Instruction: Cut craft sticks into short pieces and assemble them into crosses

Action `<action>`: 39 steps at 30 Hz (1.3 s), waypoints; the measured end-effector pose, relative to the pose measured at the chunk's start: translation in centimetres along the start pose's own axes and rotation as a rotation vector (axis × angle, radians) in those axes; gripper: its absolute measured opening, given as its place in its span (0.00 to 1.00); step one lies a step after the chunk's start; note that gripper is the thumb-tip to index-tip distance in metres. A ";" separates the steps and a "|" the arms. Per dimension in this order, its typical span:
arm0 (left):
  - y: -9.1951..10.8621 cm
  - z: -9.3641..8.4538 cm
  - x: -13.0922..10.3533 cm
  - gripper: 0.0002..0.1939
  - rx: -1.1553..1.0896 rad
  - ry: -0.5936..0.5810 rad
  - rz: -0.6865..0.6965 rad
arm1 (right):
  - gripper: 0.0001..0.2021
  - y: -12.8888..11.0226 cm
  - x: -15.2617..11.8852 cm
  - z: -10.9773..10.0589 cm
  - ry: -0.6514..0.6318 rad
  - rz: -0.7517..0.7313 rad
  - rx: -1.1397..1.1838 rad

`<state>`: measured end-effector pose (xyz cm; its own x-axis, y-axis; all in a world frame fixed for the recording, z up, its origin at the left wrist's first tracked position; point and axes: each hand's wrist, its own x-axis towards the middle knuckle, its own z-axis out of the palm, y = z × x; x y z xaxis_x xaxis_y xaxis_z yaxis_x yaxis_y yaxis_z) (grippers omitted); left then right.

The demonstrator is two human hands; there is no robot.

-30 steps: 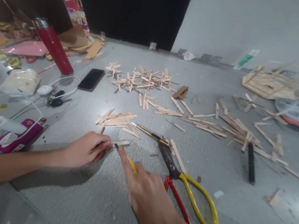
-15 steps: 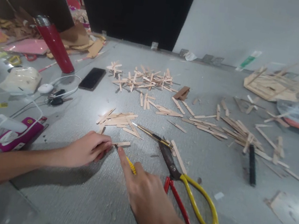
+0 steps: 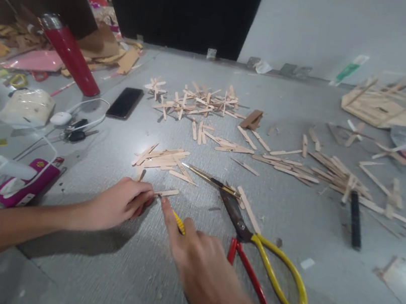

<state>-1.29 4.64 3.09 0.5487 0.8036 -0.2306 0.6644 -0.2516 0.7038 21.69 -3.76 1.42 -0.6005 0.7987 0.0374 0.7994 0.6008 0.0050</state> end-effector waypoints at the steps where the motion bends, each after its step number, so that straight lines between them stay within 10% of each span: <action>1: 0.0 0.0 0.0 0.21 -0.002 0.001 -0.002 | 0.49 0.0 0.0 0.2 -0.007 -0.001 0.005; 39: 0.2 0.0 -0.2 0.22 -0.159 0.018 0.034 | 0.47 0.5 0.5 -0.8 -0.049 -0.025 -0.041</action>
<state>-1.28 4.47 3.27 0.5595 0.8058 -0.1941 0.5564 -0.1916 0.8085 21.76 -3.09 2.23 -0.6200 0.7845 -0.0127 0.7833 0.6199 0.0467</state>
